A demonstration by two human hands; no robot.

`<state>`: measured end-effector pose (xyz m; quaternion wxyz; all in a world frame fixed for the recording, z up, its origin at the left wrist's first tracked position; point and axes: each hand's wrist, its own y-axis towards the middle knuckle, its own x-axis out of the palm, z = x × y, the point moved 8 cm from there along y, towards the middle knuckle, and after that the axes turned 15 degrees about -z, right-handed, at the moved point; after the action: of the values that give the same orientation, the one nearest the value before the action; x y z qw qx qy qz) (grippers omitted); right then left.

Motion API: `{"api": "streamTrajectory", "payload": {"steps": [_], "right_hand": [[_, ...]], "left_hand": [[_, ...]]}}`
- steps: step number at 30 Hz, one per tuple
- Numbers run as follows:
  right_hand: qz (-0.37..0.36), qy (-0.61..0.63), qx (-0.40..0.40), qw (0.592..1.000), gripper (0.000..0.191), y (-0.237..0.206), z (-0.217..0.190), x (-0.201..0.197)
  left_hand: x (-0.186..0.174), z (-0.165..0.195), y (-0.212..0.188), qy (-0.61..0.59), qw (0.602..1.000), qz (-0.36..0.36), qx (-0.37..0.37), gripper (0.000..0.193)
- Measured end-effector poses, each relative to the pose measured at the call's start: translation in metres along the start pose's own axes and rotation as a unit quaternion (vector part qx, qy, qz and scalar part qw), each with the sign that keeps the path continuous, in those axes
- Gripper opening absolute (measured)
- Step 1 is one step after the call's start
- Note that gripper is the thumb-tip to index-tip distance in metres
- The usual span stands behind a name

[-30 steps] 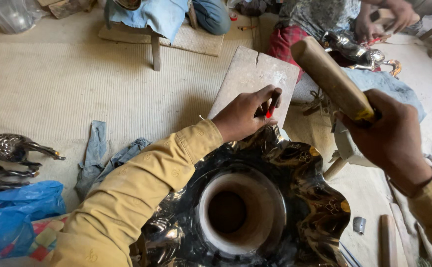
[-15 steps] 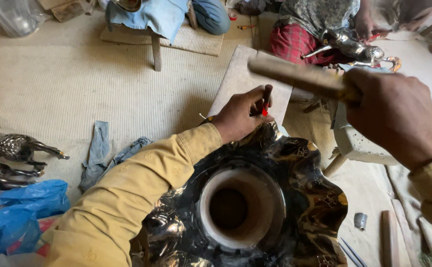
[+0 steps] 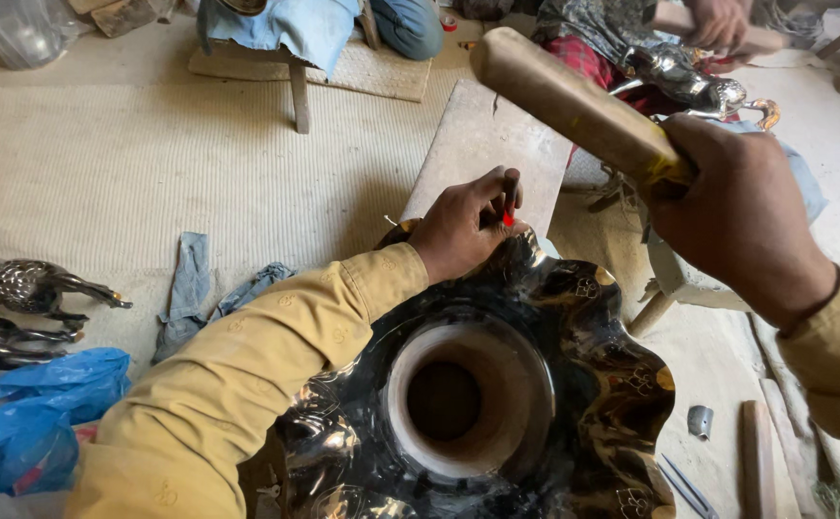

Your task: The person holds a small punch against the surface of a large brass vase and strikes it repeatedly with a wooden mallet, working around the fluted rim to shape or decorate the metal. Other workers hammer similar metal pieces nearby on the floor.

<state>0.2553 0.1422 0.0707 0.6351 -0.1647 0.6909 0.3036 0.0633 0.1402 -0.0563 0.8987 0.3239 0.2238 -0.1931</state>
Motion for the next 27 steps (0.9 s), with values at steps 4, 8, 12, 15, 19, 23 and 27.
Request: {"api": "streamTrajectory", "payload": {"steps": [4,8,12,15,19,23,27], "right_hand": [[0.006,-0.039,0.001,0.999,0.007,-0.001,0.000,0.001],[-0.171,-0.133,0.091,0.972,0.011,0.000,0.011,0.026],[-0.083,-0.086,0.040,0.992,0.010,0.000,-0.011,0.007],[-0.139,-0.151,0.085,0.975,0.017,0.004,-0.012,0.009],[-0.015,-0.066,0.033,0.997,0.015,0.000,-0.024,-0.013],[0.036,-0.076,-0.009,0.996,0.010,-0.007,-0.030,-0.017],[-0.143,-0.161,0.074,0.974,0.008,-0.004,-0.014,0.011]], "left_hand": [[0.001,0.002,-0.003,0.021,1.000,0.008,0.008,0.038],[0.003,-0.004,-0.005,-0.009,1.000,0.017,0.002,0.033],[0.004,-0.018,-0.008,-0.022,0.997,0.015,-0.075,0.031],[0.002,-0.017,-0.007,-0.038,0.996,0.027,-0.079,0.029],[0.001,-0.006,-0.010,-0.023,0.998,0.023,-0.045,0.032],[0.000,0.001,-0.011,0.002,0.999,0.037,-0.024,0.031],[0.003,-0.003,-0.013,-0.007,0.998,0.037,-0.048,0.027]]}}
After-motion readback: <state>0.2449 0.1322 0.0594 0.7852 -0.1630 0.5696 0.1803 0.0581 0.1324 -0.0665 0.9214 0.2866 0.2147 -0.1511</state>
